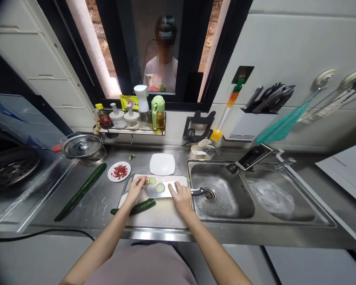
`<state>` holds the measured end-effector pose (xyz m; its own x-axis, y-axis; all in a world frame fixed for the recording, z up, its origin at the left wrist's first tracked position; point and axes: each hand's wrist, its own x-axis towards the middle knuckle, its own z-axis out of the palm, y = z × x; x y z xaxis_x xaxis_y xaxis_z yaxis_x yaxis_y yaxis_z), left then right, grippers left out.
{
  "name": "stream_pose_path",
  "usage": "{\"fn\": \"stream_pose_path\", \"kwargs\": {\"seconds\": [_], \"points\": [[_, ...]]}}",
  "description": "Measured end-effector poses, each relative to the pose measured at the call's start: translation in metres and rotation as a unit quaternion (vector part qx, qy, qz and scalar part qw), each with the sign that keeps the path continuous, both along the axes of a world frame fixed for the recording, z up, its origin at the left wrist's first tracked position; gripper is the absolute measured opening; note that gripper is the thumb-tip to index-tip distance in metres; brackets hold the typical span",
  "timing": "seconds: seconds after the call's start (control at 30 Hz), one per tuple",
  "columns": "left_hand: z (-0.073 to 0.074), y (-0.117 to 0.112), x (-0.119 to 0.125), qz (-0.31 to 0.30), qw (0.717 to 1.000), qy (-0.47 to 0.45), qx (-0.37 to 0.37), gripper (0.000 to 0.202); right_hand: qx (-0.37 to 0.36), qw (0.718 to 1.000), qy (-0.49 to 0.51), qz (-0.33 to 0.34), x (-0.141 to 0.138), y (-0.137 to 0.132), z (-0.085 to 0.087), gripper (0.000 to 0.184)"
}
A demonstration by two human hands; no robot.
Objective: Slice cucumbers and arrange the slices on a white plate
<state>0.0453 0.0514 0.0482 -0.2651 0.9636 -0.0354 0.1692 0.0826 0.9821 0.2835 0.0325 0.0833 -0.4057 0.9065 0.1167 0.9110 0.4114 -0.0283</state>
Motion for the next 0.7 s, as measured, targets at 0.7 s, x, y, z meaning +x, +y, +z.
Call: {"fn": "stream_pose_path", "kwargs": {"seconds": [0.7], "points": [[0.009, -0.001, 0.020, -0.170, 0.953, 0.250, 0.014, 0.011, -0.022, 1.000, -0.003, -0.011, 0.008, -0.020, -0.008, 0.045]]}}
